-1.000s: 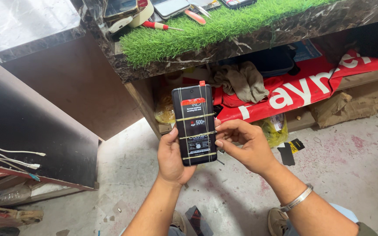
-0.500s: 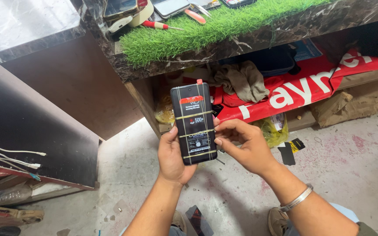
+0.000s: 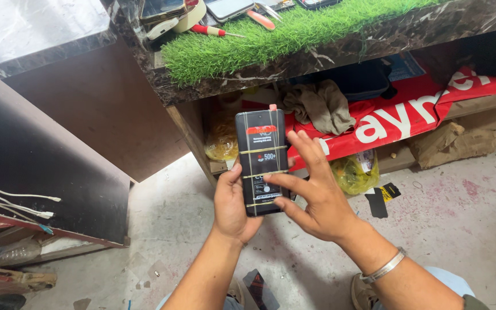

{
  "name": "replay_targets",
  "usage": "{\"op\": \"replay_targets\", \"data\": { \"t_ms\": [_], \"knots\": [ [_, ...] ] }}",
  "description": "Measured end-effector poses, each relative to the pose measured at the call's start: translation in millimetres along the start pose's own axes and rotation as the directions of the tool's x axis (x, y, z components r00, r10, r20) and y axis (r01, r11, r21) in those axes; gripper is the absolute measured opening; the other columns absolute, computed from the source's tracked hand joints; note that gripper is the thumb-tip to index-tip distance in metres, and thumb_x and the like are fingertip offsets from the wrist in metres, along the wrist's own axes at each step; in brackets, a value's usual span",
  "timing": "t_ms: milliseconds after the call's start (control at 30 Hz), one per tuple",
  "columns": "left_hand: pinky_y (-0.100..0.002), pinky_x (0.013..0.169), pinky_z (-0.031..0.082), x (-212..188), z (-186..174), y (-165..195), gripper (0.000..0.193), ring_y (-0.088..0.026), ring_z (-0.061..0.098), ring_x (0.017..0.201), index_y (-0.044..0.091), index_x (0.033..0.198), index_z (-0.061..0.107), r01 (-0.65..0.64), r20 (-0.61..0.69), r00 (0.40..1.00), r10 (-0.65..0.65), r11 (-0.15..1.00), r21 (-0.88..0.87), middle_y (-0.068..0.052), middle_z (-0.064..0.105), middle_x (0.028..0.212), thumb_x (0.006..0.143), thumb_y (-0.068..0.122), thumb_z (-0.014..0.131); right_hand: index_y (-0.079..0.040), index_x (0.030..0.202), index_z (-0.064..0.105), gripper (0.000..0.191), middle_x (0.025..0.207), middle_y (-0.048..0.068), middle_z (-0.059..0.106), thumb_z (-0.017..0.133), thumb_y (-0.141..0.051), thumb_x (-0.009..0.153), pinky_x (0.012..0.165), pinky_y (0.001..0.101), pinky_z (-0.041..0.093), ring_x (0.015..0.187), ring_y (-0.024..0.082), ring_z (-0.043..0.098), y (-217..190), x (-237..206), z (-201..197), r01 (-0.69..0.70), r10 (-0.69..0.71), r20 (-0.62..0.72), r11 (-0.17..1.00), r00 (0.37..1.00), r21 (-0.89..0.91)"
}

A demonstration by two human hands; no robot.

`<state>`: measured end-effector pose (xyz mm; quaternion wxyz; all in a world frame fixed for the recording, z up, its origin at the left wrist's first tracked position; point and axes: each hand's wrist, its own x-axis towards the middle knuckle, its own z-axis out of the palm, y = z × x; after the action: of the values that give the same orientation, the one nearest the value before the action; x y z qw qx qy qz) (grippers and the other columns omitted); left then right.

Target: The person holds a smartphone, removes and reattaches the back cover to check the internal battery and board, then snaps the cover back on. They wrap rubber bands around the phone body, power on the screen, and tap the display while the bands hold the assembly together.

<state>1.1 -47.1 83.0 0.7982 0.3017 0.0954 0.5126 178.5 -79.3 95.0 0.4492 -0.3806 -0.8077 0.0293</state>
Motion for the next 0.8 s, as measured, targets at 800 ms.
{"op": "replay_targets", "data": {
  "t_ms": [800],
  "knots": [
    [-0.044,0.106,0.051,3,-4,-11,0.057,-0.029,0.064,0.12,0.004,0.148,0.048,0.069,-0.108,0.991,-0.073,0.997,-0.046,-0.019,0.064,0.133,0.104,0.035,0.031,-0.015,0.117,0.074,0.024,0.166,0.023,0.032,0.061,-0.024,0.099,0.133,0.0535,0.017,0.16,0.04,0.026,9,-3,-8,-0.037,0.046,-0.075,0.992,0.996,0.118]
  ]
}}
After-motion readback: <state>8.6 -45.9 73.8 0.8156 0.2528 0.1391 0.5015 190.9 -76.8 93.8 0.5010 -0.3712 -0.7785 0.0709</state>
